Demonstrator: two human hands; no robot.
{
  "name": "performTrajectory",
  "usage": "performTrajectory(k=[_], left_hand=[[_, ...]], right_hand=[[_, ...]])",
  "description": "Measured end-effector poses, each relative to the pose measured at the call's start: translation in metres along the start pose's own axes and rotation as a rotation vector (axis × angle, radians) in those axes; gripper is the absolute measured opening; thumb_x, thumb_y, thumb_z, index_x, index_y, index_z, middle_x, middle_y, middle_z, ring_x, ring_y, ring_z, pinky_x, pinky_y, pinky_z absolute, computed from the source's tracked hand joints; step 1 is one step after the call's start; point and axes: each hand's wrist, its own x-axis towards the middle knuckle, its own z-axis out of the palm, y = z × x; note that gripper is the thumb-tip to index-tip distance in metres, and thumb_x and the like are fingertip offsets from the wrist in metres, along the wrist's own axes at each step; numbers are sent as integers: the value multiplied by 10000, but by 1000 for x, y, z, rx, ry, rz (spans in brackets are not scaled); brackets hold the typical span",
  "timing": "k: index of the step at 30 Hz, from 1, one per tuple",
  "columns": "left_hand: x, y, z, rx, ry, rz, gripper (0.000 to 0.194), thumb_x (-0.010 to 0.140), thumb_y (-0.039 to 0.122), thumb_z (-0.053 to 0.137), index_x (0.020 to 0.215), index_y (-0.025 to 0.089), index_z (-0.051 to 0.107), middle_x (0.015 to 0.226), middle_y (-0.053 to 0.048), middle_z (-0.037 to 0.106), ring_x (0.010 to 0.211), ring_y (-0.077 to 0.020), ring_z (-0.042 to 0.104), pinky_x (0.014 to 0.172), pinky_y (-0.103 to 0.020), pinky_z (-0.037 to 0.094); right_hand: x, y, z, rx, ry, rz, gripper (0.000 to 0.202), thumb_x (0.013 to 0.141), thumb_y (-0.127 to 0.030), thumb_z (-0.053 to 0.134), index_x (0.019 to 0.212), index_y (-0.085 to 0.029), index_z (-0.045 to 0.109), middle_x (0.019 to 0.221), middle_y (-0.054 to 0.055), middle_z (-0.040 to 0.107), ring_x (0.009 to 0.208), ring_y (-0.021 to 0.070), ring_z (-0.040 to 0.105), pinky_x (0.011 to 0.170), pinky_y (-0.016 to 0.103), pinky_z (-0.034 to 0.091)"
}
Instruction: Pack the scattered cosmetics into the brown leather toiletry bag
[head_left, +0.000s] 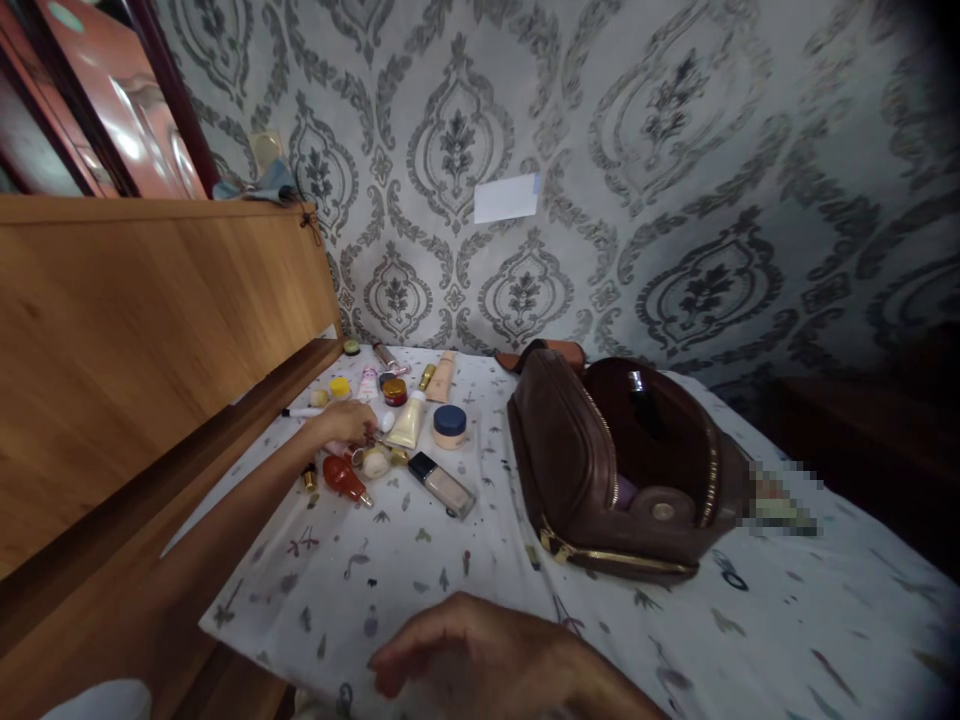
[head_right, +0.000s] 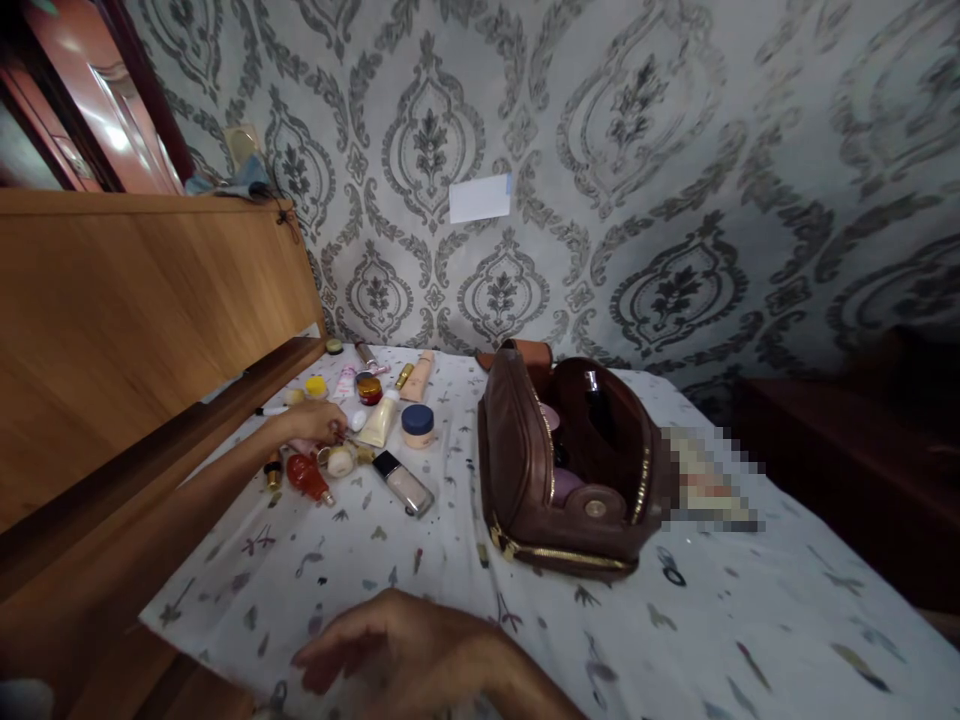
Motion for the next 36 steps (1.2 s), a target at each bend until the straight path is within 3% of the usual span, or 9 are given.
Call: performTrajectory(k=[5, 8, 13, 17, 22, 24, 29, 33, 36], left_hand=[[-5, 11, -2, -41, 59, 60, 66, 563, 186, 665, 593, 244, 672, 644, -5, 658, 719, -215, 611, 608, -249, 388], [-9, 14, -14, -104, 129, 106, 19, 616, 234, 669, 632, 231, 659, 701, -12, 653, 747, -212, 603, 639, -254, 403], [-15, 20, -38, -253, 205, 174, 176, 754, 364, 612, 732, 189, 616, 742, -12, 638, 726, -179, 602, 649, -255, 454], [-18, 37, -42, -634, 235, 129, 253, 767, 419, 627, 818, 174, 594, 746, -5, 630, 644, -148, 582, 528, -230, 447], [-21, 63, -35, -1010, 275, 99, 356, 693, 356, 734, 972, 182, 599, 798, 1, 649, 671, -132, 586, 534, -207, 437], [-24, 70, -31, -1096, 305, 101, 432, 696, 343, 743, 1070, 190, 589, 808, 5, 645, 676, -128, 586, 544, -207, 446], [-36, 85, -23, -1250, 309, 126, 499, 695, 330, 765, 1137, 199, 574, 778, 8, 620, 650, -120, 580, 558, -215, 467], [-47, 98, -14, -1336, 212, 167, 470, 680, 332, 788, 1089, 194, 602, 819, -11, 652, 683, -129, 609, 567, -213, 479], [-53, 105, -5, -1372, 125, 187, 457, 692, 335, 788, 1091, 199, 612, 849, -24, 673, 690, -129, 615, 583, -216, 493]], right_hand=[[4, 38, -5, 301, 115, 26, 610, 524, -321, 923, 1099, -230, 743, 957, 44, 750, 901, 157, 691, 847, 280, 492], [4, 42, -5, 394, 99, 21, 601, 517, -298, 933, 1082, -221, 745, 931, 39, 750, 850, 124, 691, 788, 230, 489], [5, 40, -6, 448, 66, -2, 556, 593, -388, 897, 1087, -184, 742, 937, 52, 743, 837, 104, 687, 810, 217, 483], [5, 36, -6, 437, 62, -4, 550, 596, -380, 894, 1083, -174, 742, 925, 45, 737, 821, 93, 683, 775, 187, 480], [8, 38, -4, 435, 85, -23, 522, 614, -366, 890, 1070, -164, 738, 905, 46, 738, 802, 108, 692, 716, 187, 483], [11, 40, -4, 451, 223, -90, 467, 653, -400, 867, 1021, -141, 740, 866, 60, 741, 741, 124, 699, 656, 199, 483], [15, 41, -14, 683, 789, -236, 427, 686, -430, 848, 975, -145, 716, 791, 43, 727, 629, 105, 655, 548, 184, 439], [15, 39, -24, 786, 891, -284, 485, 613, -442, 886, 951, -141, 710, 749, 39, 717, 603, 109, 630, 508, 185, 418], [15, 38, -24, 758, 918, -304, 430, 600, -474, 882, 765, -132, 680, 687, 32, 698, 537, 92, 594, 480, 182, 392]])
